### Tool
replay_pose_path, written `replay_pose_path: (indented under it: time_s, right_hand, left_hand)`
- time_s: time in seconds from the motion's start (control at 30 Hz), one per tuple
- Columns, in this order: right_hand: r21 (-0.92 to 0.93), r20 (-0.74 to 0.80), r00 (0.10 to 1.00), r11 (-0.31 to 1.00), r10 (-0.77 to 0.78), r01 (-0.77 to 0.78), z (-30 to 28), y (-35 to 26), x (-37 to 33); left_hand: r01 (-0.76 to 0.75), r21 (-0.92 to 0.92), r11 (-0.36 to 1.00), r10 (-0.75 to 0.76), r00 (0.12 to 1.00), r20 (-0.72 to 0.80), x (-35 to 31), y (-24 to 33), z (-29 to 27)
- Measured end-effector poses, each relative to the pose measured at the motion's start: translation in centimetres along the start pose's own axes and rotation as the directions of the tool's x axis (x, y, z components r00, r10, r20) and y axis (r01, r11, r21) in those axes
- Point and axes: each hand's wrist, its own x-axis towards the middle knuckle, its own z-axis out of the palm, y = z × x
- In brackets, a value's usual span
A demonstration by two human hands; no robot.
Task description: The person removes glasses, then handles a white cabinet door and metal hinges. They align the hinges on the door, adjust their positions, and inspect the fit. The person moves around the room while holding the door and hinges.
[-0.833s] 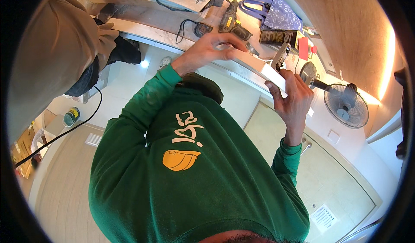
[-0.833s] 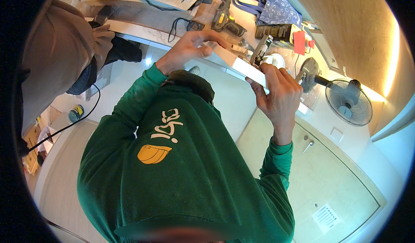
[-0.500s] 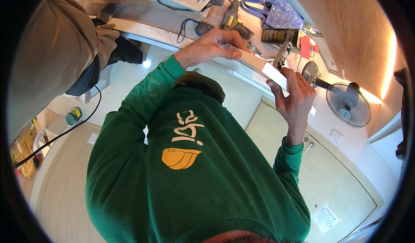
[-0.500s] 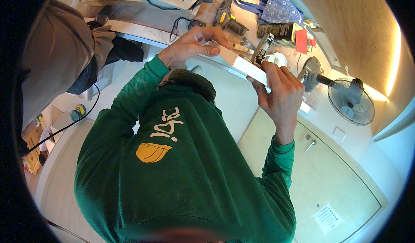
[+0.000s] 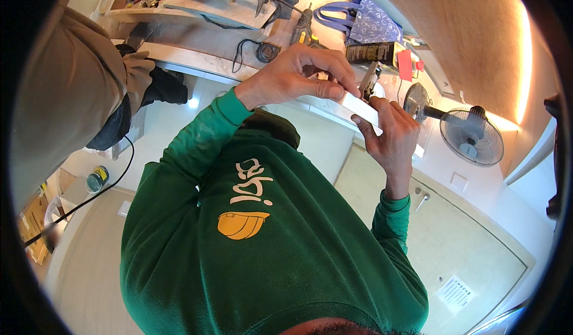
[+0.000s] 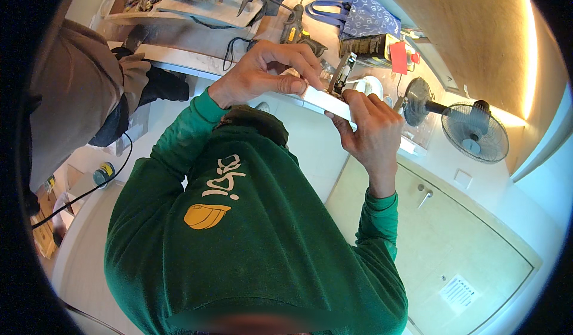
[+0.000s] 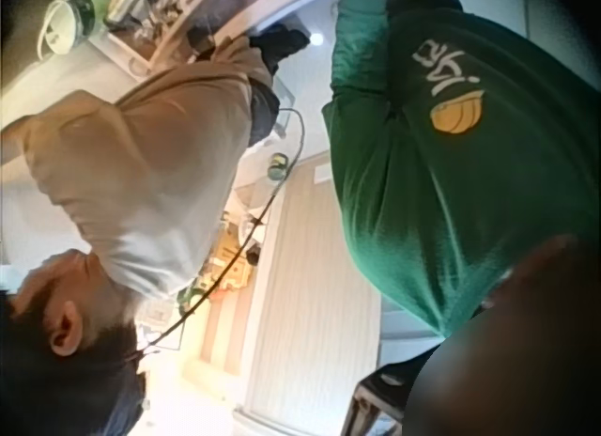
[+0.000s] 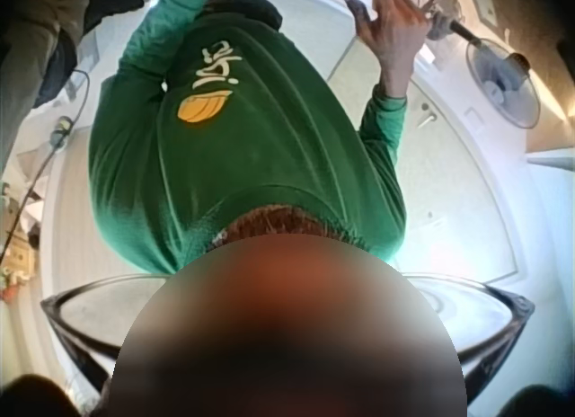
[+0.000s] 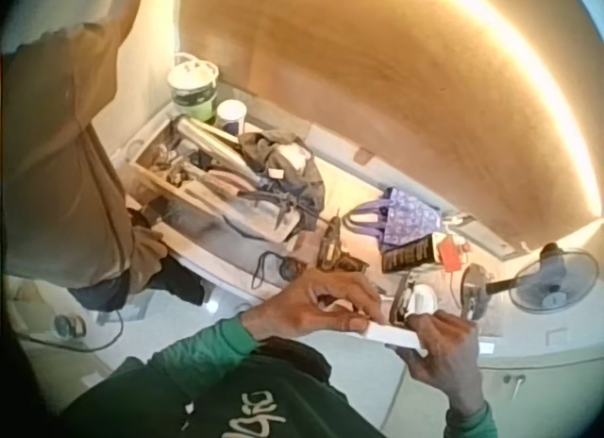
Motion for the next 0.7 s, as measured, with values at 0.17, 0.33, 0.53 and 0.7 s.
replay_pose_path:
  time_s: [0.17,0.33,0.53,0.7]
  right_hand:
    - [-0.015,0.008,1.0,1.0,0.013,-0.012,-0.2,-0.1,0.3]
    - [0.02,0.03,0.999,0.999,-0.032,0.032,-0.4,-0.3,-0.1]
    - [-0.028,-0.019,1.0,1.0,0.007,-0.008,-0.2,0.1,-0.5]
    - [0.0,-0.028,0.999,1.0,0.021,-0.021,-0.2,0.1,-0.9]
  left_hand:
    - [-0.09,-0.027,0.996,0.09,0.996,-0.031,1.0,-0.4,1.2]
    - [-0.053,0.186,0.981,0.084,0.983,-0.164,1.7,0.6,4.8]
    - [-0.013,0.476,0.88,0.274,0.831,-0.485,0.2,3.1,7.4]
    - [0.139,0.569,0.811,0.239,0.809,-0.537,-0.8,1.7,11.0]
